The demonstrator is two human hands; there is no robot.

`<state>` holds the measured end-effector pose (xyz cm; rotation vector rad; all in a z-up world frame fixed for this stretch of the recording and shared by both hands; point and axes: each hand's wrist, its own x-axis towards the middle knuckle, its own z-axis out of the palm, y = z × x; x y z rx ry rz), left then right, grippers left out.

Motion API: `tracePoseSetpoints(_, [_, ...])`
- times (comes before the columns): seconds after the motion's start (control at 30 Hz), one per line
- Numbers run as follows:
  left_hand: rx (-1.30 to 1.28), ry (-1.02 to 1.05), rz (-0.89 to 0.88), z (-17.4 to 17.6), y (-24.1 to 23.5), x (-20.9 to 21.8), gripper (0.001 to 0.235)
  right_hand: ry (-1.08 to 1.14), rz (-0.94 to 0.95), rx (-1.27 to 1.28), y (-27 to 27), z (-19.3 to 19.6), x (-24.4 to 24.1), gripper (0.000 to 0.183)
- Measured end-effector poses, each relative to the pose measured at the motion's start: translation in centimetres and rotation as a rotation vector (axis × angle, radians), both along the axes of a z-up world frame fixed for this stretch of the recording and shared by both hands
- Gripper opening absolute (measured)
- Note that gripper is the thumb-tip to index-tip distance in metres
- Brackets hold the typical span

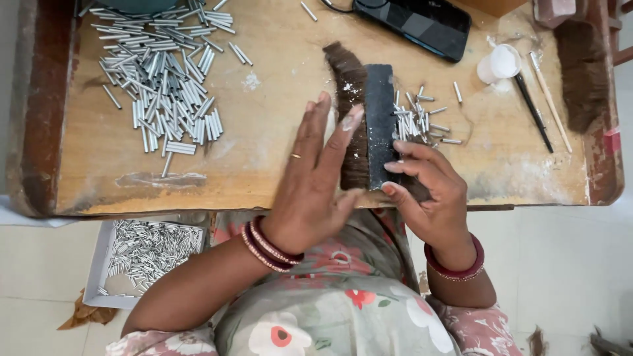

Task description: The person sits at a workbench assembling brushes. They pick up small metal ferrules, dip and press them into a bundle of bristle hair on a block, rub a white powder or paste onto the parts, and place finished brush heads into a cardboard box alongside completed brushes.

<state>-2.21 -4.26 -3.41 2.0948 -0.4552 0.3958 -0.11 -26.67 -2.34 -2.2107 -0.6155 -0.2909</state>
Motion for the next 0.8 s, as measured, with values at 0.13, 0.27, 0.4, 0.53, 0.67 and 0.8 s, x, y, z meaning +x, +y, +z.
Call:
tracePoseSetpoints(0.13, [-0.577,0.032,-0.095,-1.5,-3.8,-1.1,0.085,0.064,-0.056,0.002,0.0,-0.5,-0.2,0.023])
tracePoseSetpoints(0.27, [-1.051,0.155,-0.282,-1.5,-3.7,-1.4,0.08,0.014,-0.025,0.004,0.8,0.1,-0.6,0.023])
tracePoseSetpoints(0.4, [-0.618,-0.083,0.099,-1.5,-0.6,-2.1,0.063,-0.342,0.047,-0.308,1.6,-0.5,-1.3,0.015])
tracePoseSetpoints(0.53, [-0.281,-0.052,0.232,-2.0,1.0,-2.0,0.057,-0.471,0.001,-0.558,2.3,-1.1,-1.2,0.011])
tracePoseSetpoints(0.67, [-0.081,-0.05,0.207,-0.6,0.6,-1.3,0.054,-0.476,-0.007,-0.643,2.7,-1.4,-1.0,0.007])
tracePoseSetpoints(0.8, [0.112,0.012,0.163,-0.5,0.0,-0.6,0.04,-0.392,0.003,-0.641,3.0,-2.1,-0.7,0.009])
